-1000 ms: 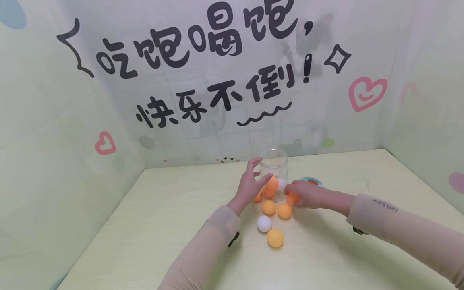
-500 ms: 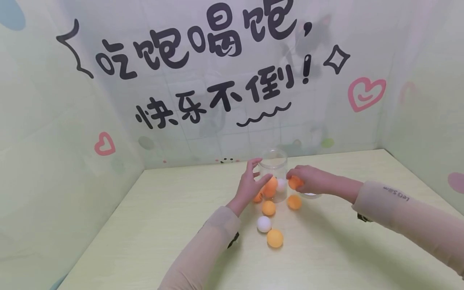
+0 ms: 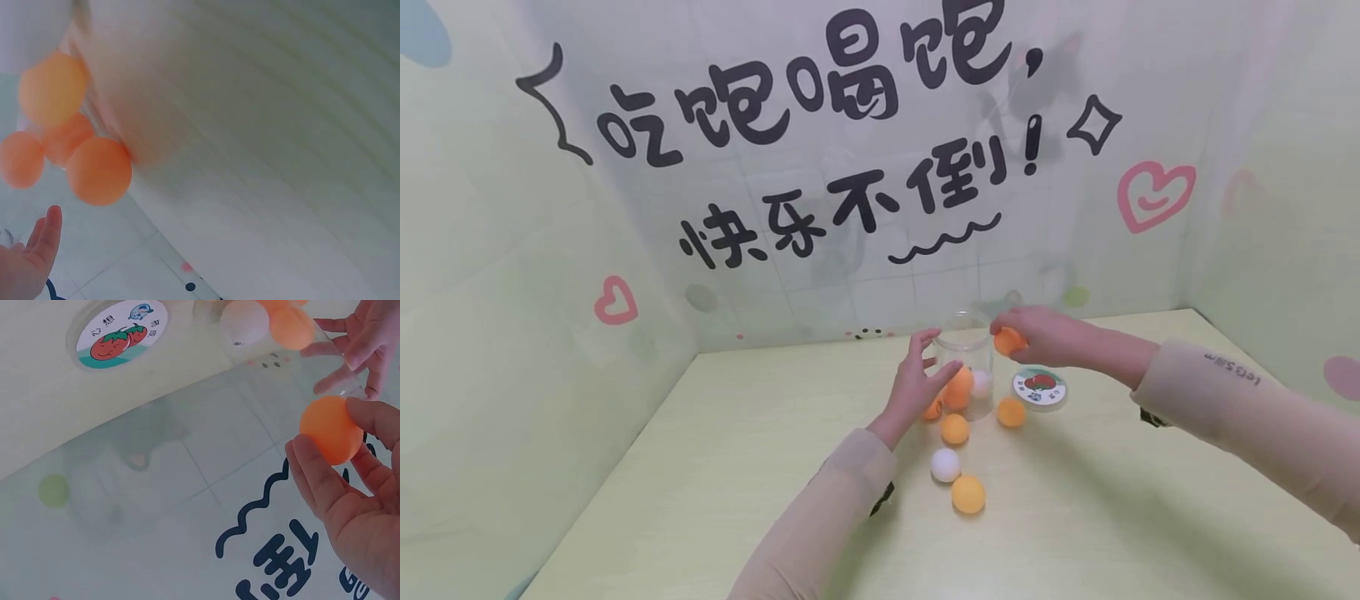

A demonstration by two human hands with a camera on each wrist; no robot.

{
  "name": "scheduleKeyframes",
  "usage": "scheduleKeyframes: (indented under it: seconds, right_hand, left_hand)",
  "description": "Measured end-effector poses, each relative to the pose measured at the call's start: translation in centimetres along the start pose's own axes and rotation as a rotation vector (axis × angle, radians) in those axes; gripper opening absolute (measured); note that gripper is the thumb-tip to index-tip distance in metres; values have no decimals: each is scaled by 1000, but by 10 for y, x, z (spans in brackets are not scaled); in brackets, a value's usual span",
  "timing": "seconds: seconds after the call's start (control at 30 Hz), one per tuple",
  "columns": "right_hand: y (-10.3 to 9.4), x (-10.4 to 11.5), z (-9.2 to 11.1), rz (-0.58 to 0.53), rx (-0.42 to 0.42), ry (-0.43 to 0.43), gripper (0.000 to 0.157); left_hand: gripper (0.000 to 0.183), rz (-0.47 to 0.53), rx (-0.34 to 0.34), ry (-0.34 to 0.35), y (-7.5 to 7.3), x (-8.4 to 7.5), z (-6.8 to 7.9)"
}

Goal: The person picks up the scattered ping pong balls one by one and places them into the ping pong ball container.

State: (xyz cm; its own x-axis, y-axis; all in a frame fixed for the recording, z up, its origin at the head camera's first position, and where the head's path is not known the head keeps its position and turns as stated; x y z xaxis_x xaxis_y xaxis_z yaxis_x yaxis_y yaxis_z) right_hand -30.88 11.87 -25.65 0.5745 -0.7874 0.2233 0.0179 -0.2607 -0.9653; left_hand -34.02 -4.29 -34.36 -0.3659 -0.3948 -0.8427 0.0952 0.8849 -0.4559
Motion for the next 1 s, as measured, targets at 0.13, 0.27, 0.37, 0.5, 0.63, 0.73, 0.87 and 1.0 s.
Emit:
scheduleKeyframes:
  seconds: [0.13,0.27,0.37,0.5,0.63,0.73,0.87,1.0]
  right_hand:
    - [-9,4,-4,20,-37,-18,33]
    - [-14,7,-9,7,-57,-8,34]
    - [-17,9,-12,-7,-67,2,35]
    - [-21,12,-16,-10,-85,-10,34]
    - [-23,15,-18,-16,-90,-5,35]
    - [-23,16,-21,-18,-83,15,35]
    - [-23,16,-23,-23,-79,20,36]
    - [-24,16,-23,-11,-100,-3,35]
  left_hand:
    - [57,2,-1,-2,0,1,0]
    - [57,10,-2,-6,1,2,-1]
    - [57,16,-1,-10,1,3,-1]
    - [57,18,-2,-10,1,3,-1]
    - [57,16,-6,-1,0,3,-1]
    - [56,18,-6,7,0,3,-2]
    - [56,17,-7,11,0,3,-1]
    - [56,16,-8,8,0,3,-1]
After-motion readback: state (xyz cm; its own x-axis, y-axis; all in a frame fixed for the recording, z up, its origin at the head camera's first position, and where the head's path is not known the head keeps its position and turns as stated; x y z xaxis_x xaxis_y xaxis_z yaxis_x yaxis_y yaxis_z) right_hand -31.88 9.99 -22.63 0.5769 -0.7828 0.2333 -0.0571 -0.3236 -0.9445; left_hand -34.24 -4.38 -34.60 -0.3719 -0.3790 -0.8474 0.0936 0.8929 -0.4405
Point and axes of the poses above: each hand's wrist, its own z-axis away from the middle knuckle, its own y-axis out of the palm, x = y × z, the point moved 6 cm from there along -z, towards the middle knuckle, and after that the axes turned 1 degree about -z, right-handed, at the moved point
